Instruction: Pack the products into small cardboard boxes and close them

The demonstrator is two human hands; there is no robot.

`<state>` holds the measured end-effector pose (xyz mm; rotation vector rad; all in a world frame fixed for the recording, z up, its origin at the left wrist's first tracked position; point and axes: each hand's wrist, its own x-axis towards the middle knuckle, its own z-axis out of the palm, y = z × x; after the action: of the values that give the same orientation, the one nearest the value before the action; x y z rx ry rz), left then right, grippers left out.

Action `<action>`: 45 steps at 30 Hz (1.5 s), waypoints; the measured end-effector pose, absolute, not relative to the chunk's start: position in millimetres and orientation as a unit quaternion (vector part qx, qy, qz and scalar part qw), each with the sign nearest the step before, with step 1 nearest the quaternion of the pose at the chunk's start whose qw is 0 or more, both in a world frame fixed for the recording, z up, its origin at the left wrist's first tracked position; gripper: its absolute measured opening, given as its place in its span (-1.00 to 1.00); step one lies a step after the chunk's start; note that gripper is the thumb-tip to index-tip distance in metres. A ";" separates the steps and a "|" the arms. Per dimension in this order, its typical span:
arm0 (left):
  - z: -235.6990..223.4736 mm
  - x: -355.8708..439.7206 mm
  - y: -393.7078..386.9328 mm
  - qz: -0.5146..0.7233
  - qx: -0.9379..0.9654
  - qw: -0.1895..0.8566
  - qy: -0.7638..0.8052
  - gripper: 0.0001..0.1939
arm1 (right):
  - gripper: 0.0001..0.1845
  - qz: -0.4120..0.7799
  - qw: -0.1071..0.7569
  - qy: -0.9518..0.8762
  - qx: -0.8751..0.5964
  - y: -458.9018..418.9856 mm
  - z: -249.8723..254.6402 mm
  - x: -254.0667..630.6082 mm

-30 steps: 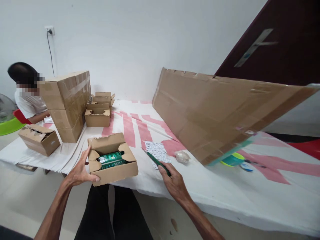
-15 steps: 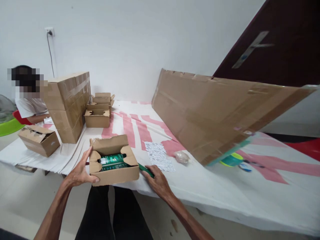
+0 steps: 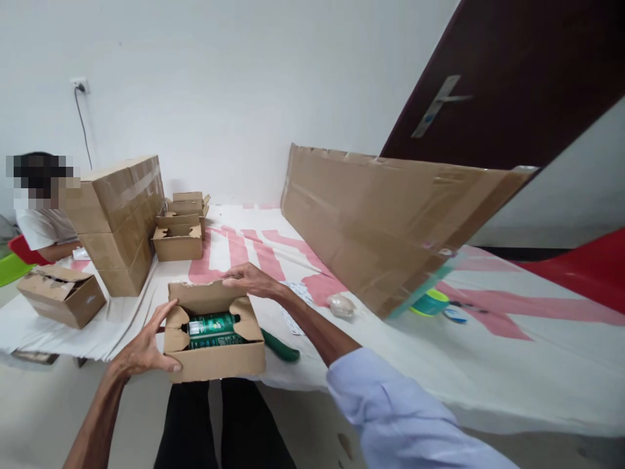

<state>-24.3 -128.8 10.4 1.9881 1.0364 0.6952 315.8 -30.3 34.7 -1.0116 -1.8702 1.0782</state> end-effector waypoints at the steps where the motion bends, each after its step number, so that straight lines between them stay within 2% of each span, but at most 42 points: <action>1: 11.3 -24.5 -126.3 0.270 0.784 0.383 0.408 0.29 | -0.57 0.427 0.368 -0.728 -0.389 -27.7 36.5 313.0; 6: 13.0 -26.5 -115.1 0.259 0.803 0.352 0.404 0.25 | -0.60 0.437 0.394 -0.705 -0.395 -27.6 40.8 317.9; 13: 17.9 -25.9 -113.5 0.254 0.803 0.353 0.407 0.30 | -0.42 0.508 0.365 -0.672 -0.397 -32.9 40.6 346.0; 19: 22.9 -18.9 -112.9 0.256 0.793 0.350 0.428 0.25 | -0.58 0.503 0.412 -0.659 -0.377 -30.6 34.8 341.3; 23: 21.9 -15.1 -112.4 0.275 0.789 0.335 0.435 0.24 | -0.63 0.561 0.434 -0.585 -0.393 -29.4 36.9 334.5; 28: 11.1 -20.0 -112.1 0.309 0.790 0.313 0.427 0.16 | -0.65 0.606 0.435 -0.498 -0.443 -26.4 40.1 327.1; 31: 0.1 -27.4 -102.7 0.328 0.798 0.281 0.420 0.12 | -0.58 0.633 0.430 -0.443 -0.468 -20.5 36.5 322.7; 34: -5.9 -31.5 -90.0 0.313 0.817 0.261 0.407 0.13 | -0.56 0.644 0.442 -0.407 -0.473 -17.9 30.7 320.6; 38: -2.5 -30.1 -78.4 0.282 0.831 0.256 0.406 0.18 | -0.64 0.645 0.461 -0.400 -0.461 -19.5 27.9 327.4; 45: -9.7 -42.5 -69.1 0.242 0.862 0.191 0.402 0.08 | -0.65 0.657 0.431 -0.411 -0.463 -14.5 21.9 334.9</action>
<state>-42.5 -69.1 -9.7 2.4221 1.1280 0.6800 334.9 -14.5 21.9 -1.1549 -1.0243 1.6389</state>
